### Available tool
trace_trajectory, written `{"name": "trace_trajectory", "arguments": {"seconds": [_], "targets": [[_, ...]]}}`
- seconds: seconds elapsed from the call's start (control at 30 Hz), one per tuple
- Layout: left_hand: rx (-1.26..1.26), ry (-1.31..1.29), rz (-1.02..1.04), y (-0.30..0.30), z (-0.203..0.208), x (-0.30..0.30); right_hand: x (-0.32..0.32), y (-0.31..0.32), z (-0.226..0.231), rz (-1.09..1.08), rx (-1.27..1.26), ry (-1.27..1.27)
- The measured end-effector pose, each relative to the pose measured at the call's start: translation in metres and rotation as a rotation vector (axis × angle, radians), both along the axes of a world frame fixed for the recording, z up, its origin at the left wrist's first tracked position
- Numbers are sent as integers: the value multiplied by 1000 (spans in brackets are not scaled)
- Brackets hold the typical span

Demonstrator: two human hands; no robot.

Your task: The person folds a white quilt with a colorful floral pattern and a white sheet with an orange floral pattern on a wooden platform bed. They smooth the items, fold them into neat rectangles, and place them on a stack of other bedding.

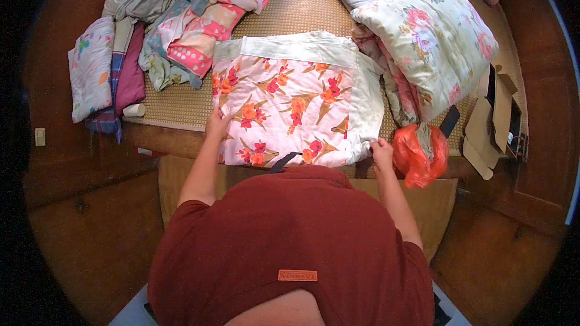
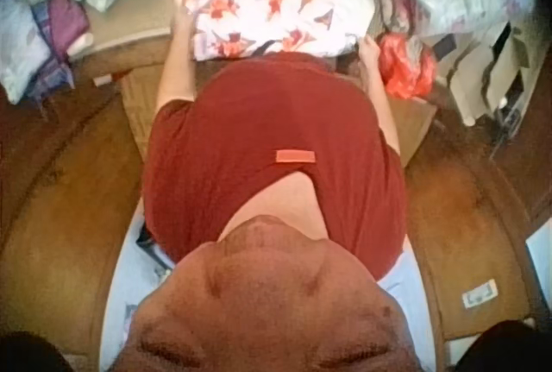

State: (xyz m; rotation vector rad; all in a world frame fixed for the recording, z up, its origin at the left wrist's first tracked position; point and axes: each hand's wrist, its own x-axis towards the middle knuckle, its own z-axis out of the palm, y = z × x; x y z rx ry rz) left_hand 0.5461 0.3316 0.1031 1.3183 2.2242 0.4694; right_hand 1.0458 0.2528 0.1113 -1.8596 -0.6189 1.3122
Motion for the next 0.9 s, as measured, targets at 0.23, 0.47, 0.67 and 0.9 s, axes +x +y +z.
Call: {"name": "trace_trajectory", "arguments": {"seconds": [0.23, 0.47, 0.67, 0.9], "targets": [[55, -1077, 67, 13, 5, 65, 2, -1, 8, 85, 94, -253], [-4, -975, -992, -34, 88, 196, -75, 67, 130, 40, -56, 163], [-182, -902, -1150, -19, 123, 191, -115, 52, 52, 167, -101, 332], [25, -430, -328, 11, 87, 90, -64, 34, 110, -137, 42, 844]]}}
